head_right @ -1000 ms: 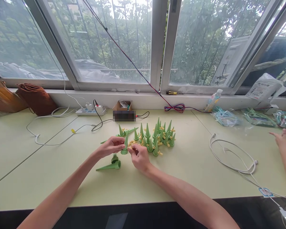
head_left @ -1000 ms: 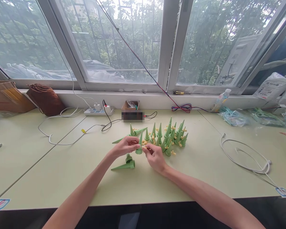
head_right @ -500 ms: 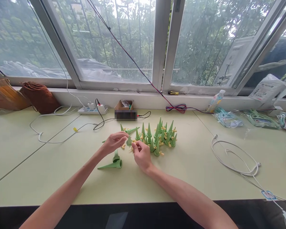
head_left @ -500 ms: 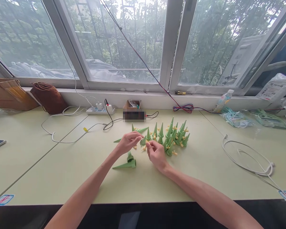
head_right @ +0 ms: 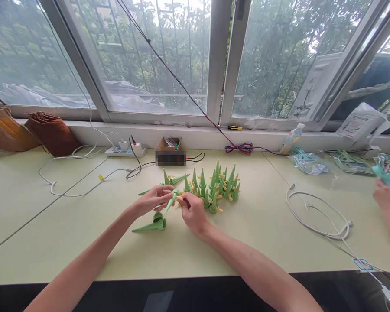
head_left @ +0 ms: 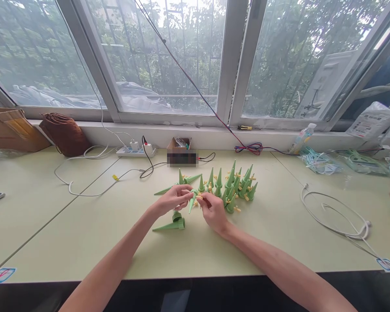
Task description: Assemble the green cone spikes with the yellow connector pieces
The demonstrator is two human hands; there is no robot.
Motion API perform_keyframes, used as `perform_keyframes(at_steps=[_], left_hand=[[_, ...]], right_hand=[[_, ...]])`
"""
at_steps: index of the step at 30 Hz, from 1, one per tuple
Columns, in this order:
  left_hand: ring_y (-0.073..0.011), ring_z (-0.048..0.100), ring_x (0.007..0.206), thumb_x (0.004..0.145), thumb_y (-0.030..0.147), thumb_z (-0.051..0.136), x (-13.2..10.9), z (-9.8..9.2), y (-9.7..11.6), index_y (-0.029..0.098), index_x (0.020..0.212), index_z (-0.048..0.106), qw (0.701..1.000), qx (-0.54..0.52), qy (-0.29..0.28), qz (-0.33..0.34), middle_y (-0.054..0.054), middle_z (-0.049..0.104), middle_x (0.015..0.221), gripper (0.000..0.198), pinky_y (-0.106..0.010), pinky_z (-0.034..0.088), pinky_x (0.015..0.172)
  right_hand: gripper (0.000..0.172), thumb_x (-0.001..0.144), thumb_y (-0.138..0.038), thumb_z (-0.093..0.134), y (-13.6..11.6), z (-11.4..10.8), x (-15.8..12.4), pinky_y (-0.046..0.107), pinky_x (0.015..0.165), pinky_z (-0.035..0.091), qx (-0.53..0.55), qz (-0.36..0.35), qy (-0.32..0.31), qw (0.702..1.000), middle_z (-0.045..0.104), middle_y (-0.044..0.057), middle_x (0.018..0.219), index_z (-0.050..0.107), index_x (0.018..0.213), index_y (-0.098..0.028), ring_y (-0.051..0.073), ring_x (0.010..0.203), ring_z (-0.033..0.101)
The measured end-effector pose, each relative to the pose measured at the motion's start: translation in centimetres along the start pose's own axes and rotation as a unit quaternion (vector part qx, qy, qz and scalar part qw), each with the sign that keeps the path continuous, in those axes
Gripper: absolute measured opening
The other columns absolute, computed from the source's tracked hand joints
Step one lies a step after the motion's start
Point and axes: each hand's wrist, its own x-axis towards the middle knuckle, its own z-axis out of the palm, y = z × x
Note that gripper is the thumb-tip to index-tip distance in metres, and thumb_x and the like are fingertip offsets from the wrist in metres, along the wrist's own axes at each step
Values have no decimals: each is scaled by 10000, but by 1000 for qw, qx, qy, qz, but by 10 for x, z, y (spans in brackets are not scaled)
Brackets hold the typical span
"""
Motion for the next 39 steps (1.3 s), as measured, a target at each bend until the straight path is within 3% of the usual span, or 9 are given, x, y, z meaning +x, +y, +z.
perform_keyframes(at_steps=[8,15,25,31,35,39], left_hand=[[-65,377,489,806,420,715,1,1,-2,169,1043,554,999,19,34,34,56,462,644,381,-182,276,413],[-97,445,616,796,369,722,2,2,-1,158,978,573,989,104,52,87,32,445,709,316,-187,352,489],[-109,472,637,805,366,700,2,4,1,158,913,589,984,139,48,97,13,481,724,260,-196,391,520],[-99,459,583,810,385,704,1,2,5,166,894,556,991,86,88,55,14,493,687,278,-192,364,468],[-78,379,500,776,397,741,0,-3,5,178,878,547,989,50,134,29,55,424,587,310,-190,293,434],[-82,375,498,767,419,750,2,-5,2,184,882,556,986,42,159,21,58,411,575,326,-198,271,438]], right_hand=[[319,932,-444,530,1,-1,2,240,454,294,71,84,-26,994,447,-41,558,563,748,-186,109,480,375],[393,878,-538,580,2,1,4,232,374,260,180,186,-52,965,359,-91,445,496,685,-206,88,348,343],[422,841,-569,613,0,1,5,221,340,252,211,210,-52,953,342,-105,439,464,669,-213,74,312,330],[352,928,-502,530,3,1,3,231,399,315,147,147,-48,977,459,-52,539,567,771,-189,96,406,409],[236,964,-328,496,4,0,1,246,505,395,4,33,-43,999,603,23,732,631,846,-175,126,548,499],[192,933,-130,486,11,1,1,271,656,476,-98,-32,-78,992,643,78,939,665,987,-177,175,759,601]])
